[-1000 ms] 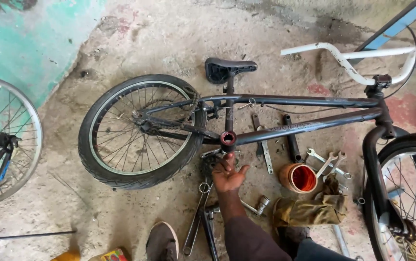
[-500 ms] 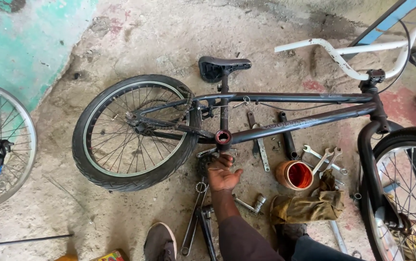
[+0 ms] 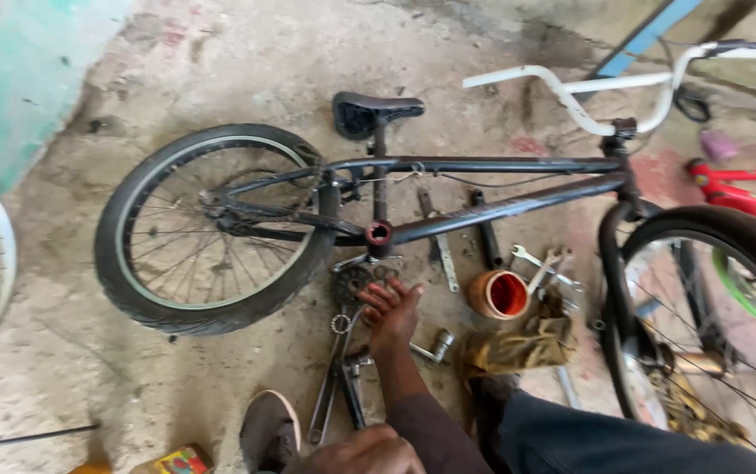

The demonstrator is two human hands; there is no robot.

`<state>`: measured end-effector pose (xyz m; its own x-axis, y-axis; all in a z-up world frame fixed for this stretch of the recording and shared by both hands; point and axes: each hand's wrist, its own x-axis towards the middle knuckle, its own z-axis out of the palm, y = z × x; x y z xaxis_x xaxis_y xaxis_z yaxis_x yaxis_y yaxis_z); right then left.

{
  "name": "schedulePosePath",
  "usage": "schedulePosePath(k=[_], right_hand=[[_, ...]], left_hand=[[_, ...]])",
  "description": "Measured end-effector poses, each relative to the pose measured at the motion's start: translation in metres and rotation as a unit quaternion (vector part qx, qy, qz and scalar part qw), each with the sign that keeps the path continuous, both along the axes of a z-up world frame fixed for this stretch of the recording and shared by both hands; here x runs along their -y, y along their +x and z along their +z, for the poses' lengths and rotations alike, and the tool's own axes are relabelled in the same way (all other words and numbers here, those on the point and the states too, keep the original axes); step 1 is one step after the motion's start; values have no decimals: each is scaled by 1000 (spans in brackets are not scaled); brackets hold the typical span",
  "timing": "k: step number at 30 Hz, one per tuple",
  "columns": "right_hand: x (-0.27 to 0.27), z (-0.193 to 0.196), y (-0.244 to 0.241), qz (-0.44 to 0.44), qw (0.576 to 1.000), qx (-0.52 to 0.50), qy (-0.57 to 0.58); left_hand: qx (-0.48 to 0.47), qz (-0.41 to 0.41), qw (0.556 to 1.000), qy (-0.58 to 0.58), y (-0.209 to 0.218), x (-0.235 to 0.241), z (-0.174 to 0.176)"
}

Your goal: The person applies red grease to the bottom bracket of a bicycle frame and then wipes the crankset and chainrings with a cloth. They handle the crankset and chainrings, cleaning them thoroughly before placing them back on the floor.

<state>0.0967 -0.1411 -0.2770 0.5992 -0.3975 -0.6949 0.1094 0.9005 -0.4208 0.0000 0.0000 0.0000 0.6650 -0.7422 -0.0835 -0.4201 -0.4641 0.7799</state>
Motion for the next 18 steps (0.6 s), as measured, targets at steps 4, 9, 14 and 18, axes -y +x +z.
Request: schedulePosePath(k=[4,9,14,18], right_hand=[[56,0,-33,-92,952,-183,-229],[150,3,-68,-194,664,-472,-547],[240,-49,-107,59,637,-680,-358],[264,-61,-138,309,542,-693,-362]], left_hand=[[34,-155,982,-103,23,-1,37],[-5,-106,994,21,13,-7,54],[57,-137,985,-89,20,-1,46],[162,-136,962,-171,5,6,0]])
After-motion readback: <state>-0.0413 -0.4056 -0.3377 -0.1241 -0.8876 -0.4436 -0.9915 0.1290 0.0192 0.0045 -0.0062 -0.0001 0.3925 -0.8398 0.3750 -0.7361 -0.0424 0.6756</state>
